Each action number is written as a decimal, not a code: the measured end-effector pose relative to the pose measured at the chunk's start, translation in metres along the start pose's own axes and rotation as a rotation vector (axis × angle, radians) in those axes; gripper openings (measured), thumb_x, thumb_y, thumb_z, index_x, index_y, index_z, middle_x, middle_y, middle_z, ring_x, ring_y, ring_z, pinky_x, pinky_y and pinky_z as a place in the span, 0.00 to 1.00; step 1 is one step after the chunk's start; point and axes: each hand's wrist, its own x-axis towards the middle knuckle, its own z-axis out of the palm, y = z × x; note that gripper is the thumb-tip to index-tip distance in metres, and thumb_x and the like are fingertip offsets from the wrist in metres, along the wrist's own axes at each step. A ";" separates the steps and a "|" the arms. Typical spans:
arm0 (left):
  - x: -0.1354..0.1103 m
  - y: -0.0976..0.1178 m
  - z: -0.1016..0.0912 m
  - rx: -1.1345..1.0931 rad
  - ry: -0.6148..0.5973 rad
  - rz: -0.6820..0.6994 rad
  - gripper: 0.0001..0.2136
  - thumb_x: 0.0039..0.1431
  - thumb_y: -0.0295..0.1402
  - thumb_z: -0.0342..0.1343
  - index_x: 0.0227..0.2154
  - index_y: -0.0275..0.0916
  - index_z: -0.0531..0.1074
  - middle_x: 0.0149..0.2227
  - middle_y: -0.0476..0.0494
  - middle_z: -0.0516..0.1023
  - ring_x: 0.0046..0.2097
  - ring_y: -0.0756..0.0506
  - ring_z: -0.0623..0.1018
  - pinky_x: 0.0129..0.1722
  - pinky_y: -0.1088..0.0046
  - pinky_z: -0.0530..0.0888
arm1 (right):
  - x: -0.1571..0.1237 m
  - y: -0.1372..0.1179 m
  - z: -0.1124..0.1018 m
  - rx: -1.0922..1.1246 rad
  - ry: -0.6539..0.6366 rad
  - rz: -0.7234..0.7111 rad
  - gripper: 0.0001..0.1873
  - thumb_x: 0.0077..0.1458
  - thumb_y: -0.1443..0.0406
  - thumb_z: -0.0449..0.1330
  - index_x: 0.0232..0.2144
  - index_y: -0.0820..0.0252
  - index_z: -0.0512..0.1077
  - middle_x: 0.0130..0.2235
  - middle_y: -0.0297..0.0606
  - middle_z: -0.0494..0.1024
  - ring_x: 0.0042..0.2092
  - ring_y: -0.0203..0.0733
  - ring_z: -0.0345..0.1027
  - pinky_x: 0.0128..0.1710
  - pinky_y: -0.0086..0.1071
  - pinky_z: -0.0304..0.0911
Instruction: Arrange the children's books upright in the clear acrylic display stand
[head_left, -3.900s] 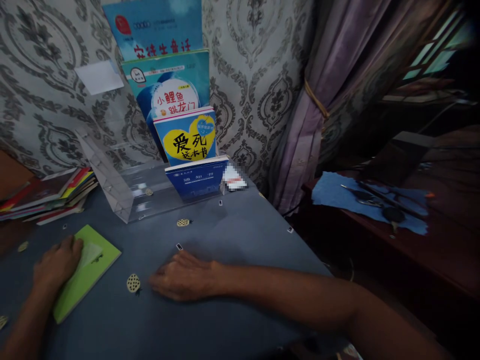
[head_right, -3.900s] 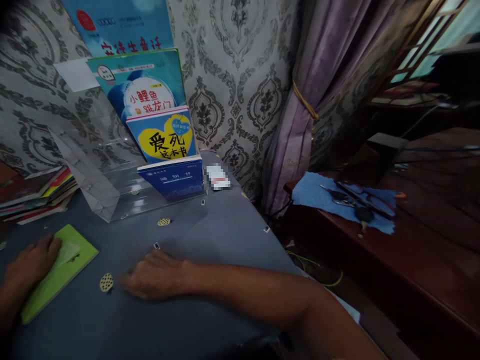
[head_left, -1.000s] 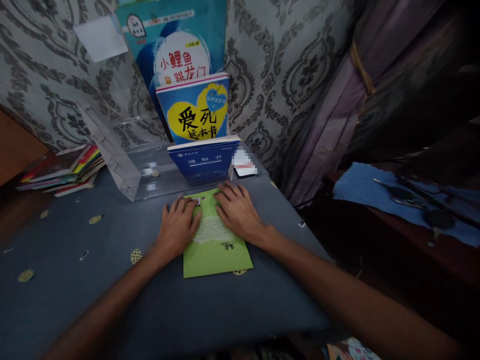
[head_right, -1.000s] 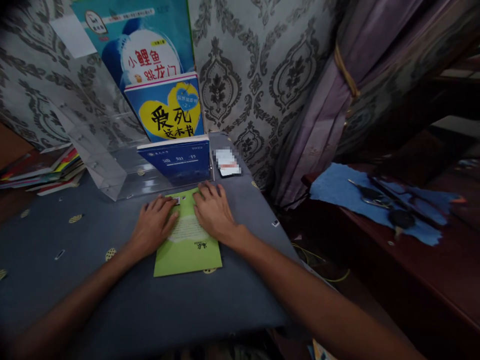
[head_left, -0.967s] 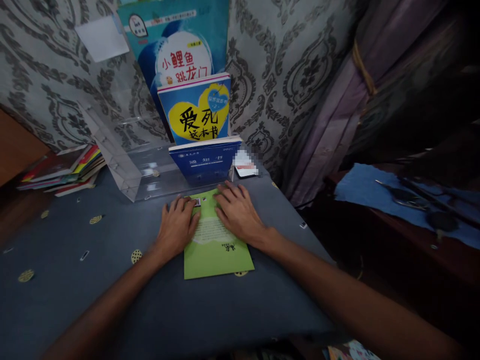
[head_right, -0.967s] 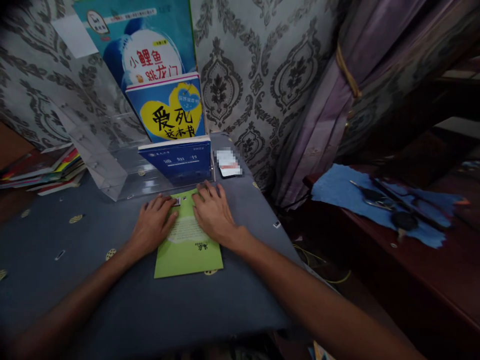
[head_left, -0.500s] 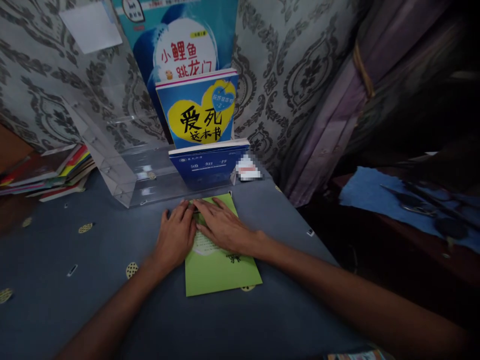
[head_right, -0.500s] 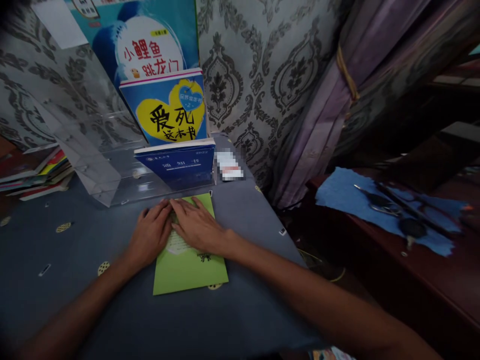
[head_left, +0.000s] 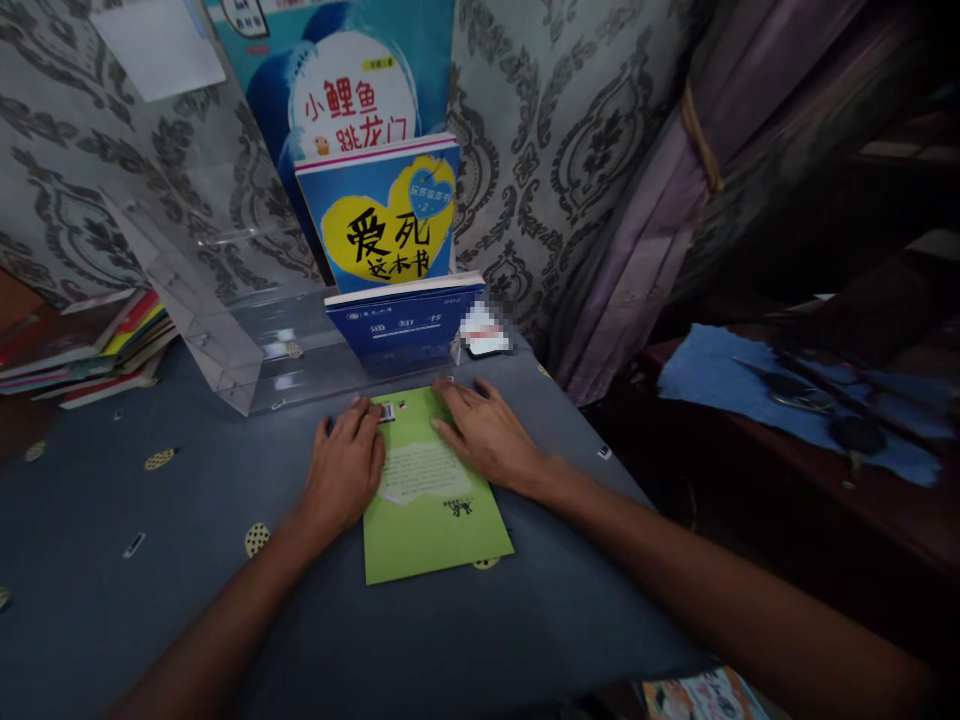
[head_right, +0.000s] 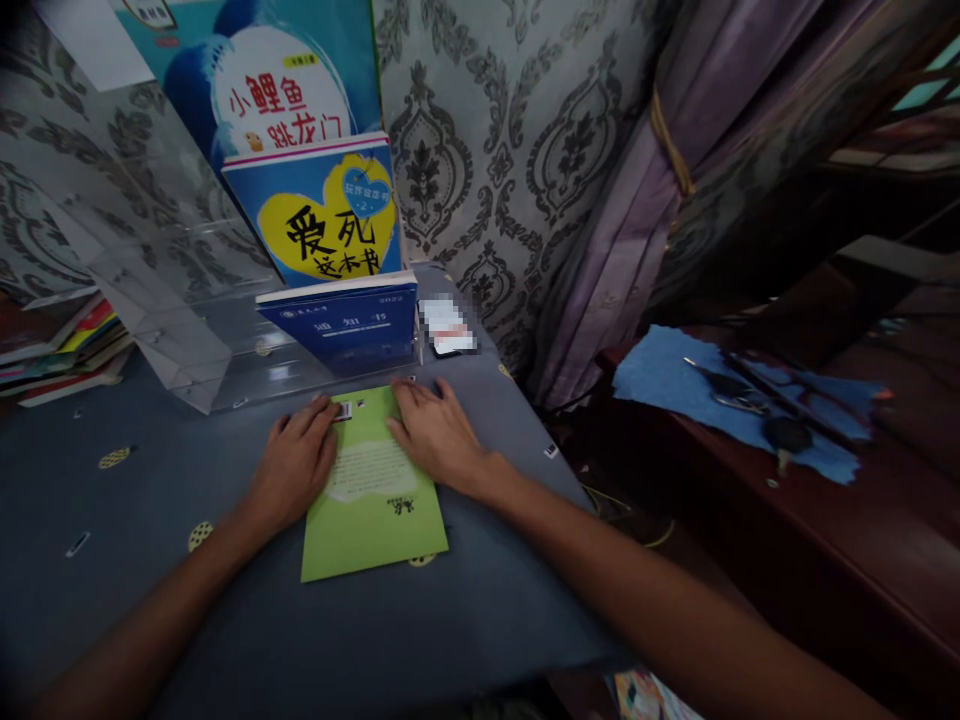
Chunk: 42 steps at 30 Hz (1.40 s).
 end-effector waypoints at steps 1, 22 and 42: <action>0.000 0.000 0.000 0.003 0.000 0.001 0.21 0.71 0.32 0.39 0.60 0.34 0.68 0.64 0.30 0.70 0.66 0.35 0.68 0.62 0.46 0.65 | 0.000 0.003 -0.001 0.015 0.002 0.017 0.24 0.67 0.64 0.50 0.62 0.67 0.62 0.60 0.56 0.74 0.62 0.55 0.68 0.66 0.57 0.51; 0.051 0.025 0.000 -0.037 -0.137 0.350 0.27 0.59 0.20 0.44 0.60 0.35 0.70 0.62 0.35 0.74 0.63 0.38 0.73 0.64 0.49 0.66 | 0.011 0.032 0.002 0.474 0.138 0.055 0.20 0.66 0.70 0.48 0.56 0.60 0.71 0.52 0.43 0.82 0.55 0.46 0.75 0.55 0.43 0.68; 0.053 0.024 0.009 -0.134 -0.176 0.503 0.29 0.59 0.16 0.44 0.61 0.41 0.70 0.63 0.40 0.73 0.67 0.40 0.67 0.64 0.49 0.65 | 0.013 0.040 0.004 0.475 0.133 0.004 0.18 0.67 0.69 0.49 0.52 0.57 0.75 0.52 0.40 0.81 0.54 0.44 0.74 0.55 0.40 0.68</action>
